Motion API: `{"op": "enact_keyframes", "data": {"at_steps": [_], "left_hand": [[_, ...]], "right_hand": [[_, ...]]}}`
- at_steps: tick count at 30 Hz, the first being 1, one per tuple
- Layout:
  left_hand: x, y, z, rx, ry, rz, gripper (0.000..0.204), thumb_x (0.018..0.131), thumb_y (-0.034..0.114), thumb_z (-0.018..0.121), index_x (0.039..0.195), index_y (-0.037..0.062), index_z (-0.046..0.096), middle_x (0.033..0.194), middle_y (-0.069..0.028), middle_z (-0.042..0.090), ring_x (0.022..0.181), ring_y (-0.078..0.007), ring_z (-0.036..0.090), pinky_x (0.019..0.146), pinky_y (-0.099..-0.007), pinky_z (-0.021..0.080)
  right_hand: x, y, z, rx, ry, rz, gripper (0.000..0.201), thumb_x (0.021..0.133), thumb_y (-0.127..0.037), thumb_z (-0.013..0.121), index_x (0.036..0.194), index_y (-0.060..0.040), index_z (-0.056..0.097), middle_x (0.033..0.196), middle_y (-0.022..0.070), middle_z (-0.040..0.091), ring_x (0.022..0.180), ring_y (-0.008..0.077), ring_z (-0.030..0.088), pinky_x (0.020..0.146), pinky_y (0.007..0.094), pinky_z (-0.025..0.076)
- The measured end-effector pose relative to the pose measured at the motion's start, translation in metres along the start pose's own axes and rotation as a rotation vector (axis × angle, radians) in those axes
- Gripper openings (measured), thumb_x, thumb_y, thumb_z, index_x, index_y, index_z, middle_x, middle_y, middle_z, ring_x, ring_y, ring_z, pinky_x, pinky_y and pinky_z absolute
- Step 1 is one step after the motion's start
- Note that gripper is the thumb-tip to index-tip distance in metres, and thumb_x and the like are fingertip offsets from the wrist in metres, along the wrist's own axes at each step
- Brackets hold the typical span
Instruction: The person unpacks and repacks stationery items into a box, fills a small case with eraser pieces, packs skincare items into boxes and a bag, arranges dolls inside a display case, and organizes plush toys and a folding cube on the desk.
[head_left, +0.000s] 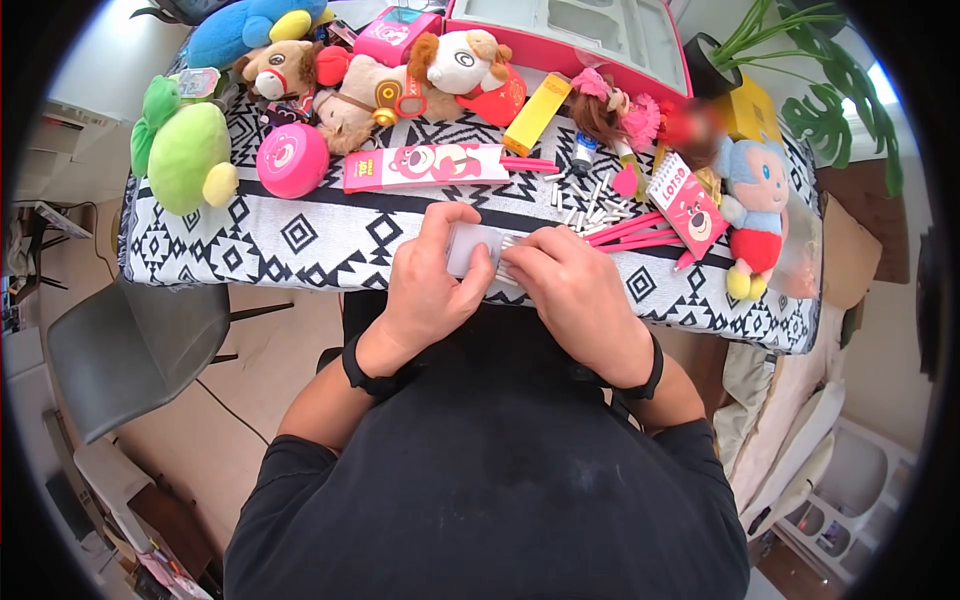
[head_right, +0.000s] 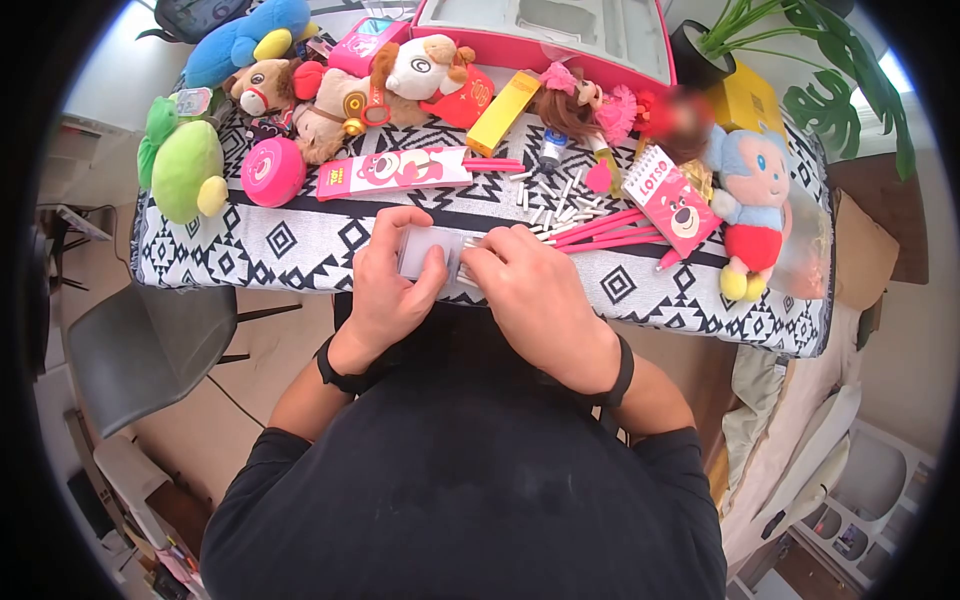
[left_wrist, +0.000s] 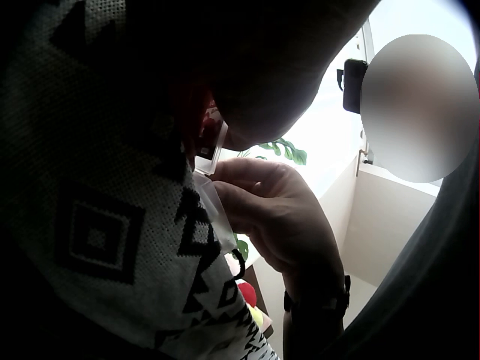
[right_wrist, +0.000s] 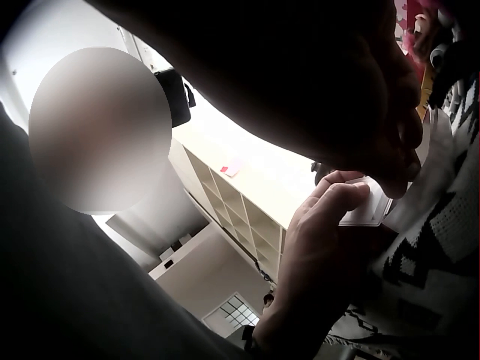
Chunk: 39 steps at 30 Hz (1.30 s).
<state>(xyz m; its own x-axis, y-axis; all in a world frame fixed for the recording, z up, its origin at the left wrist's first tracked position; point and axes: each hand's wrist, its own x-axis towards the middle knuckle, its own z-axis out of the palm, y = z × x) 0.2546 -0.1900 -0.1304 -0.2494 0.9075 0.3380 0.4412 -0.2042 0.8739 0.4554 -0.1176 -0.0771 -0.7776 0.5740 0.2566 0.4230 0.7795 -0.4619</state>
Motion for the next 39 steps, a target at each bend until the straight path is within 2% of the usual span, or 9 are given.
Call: {"op": "enact_keyframes", "data": {"at_steps": [4, 11, 17, 19, 20, 23, 27, 33, 39], "left_hand": [[0.000, 0.000, 0.000, -0.020, -0.001, -0.013, 0.033, 0.101, 0.005, 0.076, 0.130, 0.0027, 0.061, 0.077, -0.0068, 0.067, 0.060, -0.0157, 0.065, 0.058, -0.0349, 0.051], [0.000, 0.000, 0.000, 0.003, -0.002, -0.010, 0.033, 0.101, 0.006, 0.077, 0.130, 0.0027, 0.062, 0.077, -0.0069, 0.067, 0.060, -0.0158, 0.065, 0.059, -0.0352, 0.051], [0.001, 0.002, -0.001, -0.001, -0.006, -0.006, 0.033, 0.101, 0.006, 0.076, 0.130, 0.0029, 0.061, 0.076, -0.0068, 0.066, 0.060, -0.0161, 0.064, 0.059, -0.0351, 0.050], [0.001, 0.003, -0.001, 0.013, -0.014, -0.011, 0.034, 0.100, 0.006, 0.076, 0.131, 0.0031, 0.061, 0.075, -0.0068, 0.065, 0.059, -0.0162, 0.064, 0.059, -0.0355, 0.050], [0.001, 0.003, -0.001, 0.011, -0.016, -0.008, 0.034, 0.100, 0.006, 0.076, 0.131, 0.0031, 0.061, 0.075, -0.0068, 0.065, 0.059, -0.0162, 0.064, 0.059, -0.0355, 0.050], [0.000, 0.002, -0.002, 0.009, -0.022, -0.031, 0.034, 0.100, 0.006, 0.075, 0.131, 0.0032, 0.061, 0.075, -0.0070, 0.065, 0.060, -0.0166, 0.065, 0.059, -0.0357, 0.050], [0.000, 0.001, 0.000, -0.008, 0.001, -0.019, 0.033, 0.100, 0.006, 0.076, 0.130, 0.0032, 0.062, 0.075, -0.0072, 0.066, 0.060, -0.0171, 0.065, 0.059, -0.0357, 0.050], [0.001, 0.000, 0.000, -0.002, 0.000, -0.004, 0.033, 0.100, 0.006, 0.076, 0.130, 0.0032, 0.062, 0.075, -0.0076, 0.066, 0.059, -0.0178, 0.065, 0.059, -0.0355, 0.049], [0.000, -0.001, 0.000, 0.006, 0.006, 0.008, 0.034, 0.100, 0.006, 0.076, 0.130, 0.0032, 0.062, 0.074, -0.0072, 0.065, 0.058, -0.0173, 0.063, 0.058, -0.0352, 0.049]], "right_hand": [[0.001, 0.000, 0.000, 0.024, 0.069, -0.002, 0.017, 0.092, -0.001, 0.079, 0.109, -0.0017, 0.075, 0.102, 0.0109, 0.071, 0.098, 0.0323, 0.071, 0.082, 0.0444, 0.061], [0.000, 0.005, 0.010, 0.056, 0.071, -0.013, 0.017, 0.092, -0.002, 0.080, 0.109, -0.0019, 0.076, 0.102, 0.0113, 0.073, 0.098, 0.0330, 0.072, 0.082, 0.0448, 0.060], [0.009, 0.024, -0.010, -0.018, 0.220, -0.011, 0.016, 0.095, -0.004, 0.082, 0.111, -0.0021, 0.078, 0.103, 0.0128, 0.075, 0.098, 0.0345, 0.076, 0.081, 0.0464, 0.061], [0.015, 0.036, -0.018, -0.126, 0.208, 0.181, 0.015, 0.098, -0.009, 0.084, 0.110, -0.0019, 0.079, 0.100, 0.0138, 0.074, 0.094, 0.0356, 0.076, 0.080, 0.0468, 0.061], [0.017, 0.043, -0.018, -0.187, 0.198, 0.215, 0.018, 0.100, -0.016, 0.088, 0.109, -0.0024, 0.080, 0.098, 0.0143, 0.074, 0.092, 0.0361, 0.076, 0.080, 0.0470, 0.061], [0.022, 0.048, -0.011, -0.186, 0.137, 0.297, 0.022, 0.097, -0.019, 0.090, 0.107, -0.0031, 0.079, 0.098, 0.0137, 0.073, 0.093, 0.0357, 0.076, 0.081, 0.0468, 0.062], [0.025, 0.048, -0.002, -0.236, 0.129, 0.303, 0.021, 0.097, -0.018, 0.090, 0.106, -0.0033, 0.079, 0.099, 0.0135, 0.072, 0.096, 0.0359, 0.075, 0.082, 0.0469, 0.062], [0.023, 0.049, -0.004, -0.256, 0.127, 0.255, 0.013, 0.097, -0.008, 0.085, 0.107, -0.0026, 0.079, 0.101, 0.0143, 0.072, 0.099, 0.0365, 0.075, 0.084, 0.0473, 0.062], [0.020, 0.052, -0.001, -0.155, 0.150, 0.271, 0.013, 0.097, -0.003, 0.081, 0.109, -0.0027, 0.079, 0.101, 0.0159, 0.071, 0.098, 0.0397, 0.074, 0.084, 0.0501, 0.061]]}}
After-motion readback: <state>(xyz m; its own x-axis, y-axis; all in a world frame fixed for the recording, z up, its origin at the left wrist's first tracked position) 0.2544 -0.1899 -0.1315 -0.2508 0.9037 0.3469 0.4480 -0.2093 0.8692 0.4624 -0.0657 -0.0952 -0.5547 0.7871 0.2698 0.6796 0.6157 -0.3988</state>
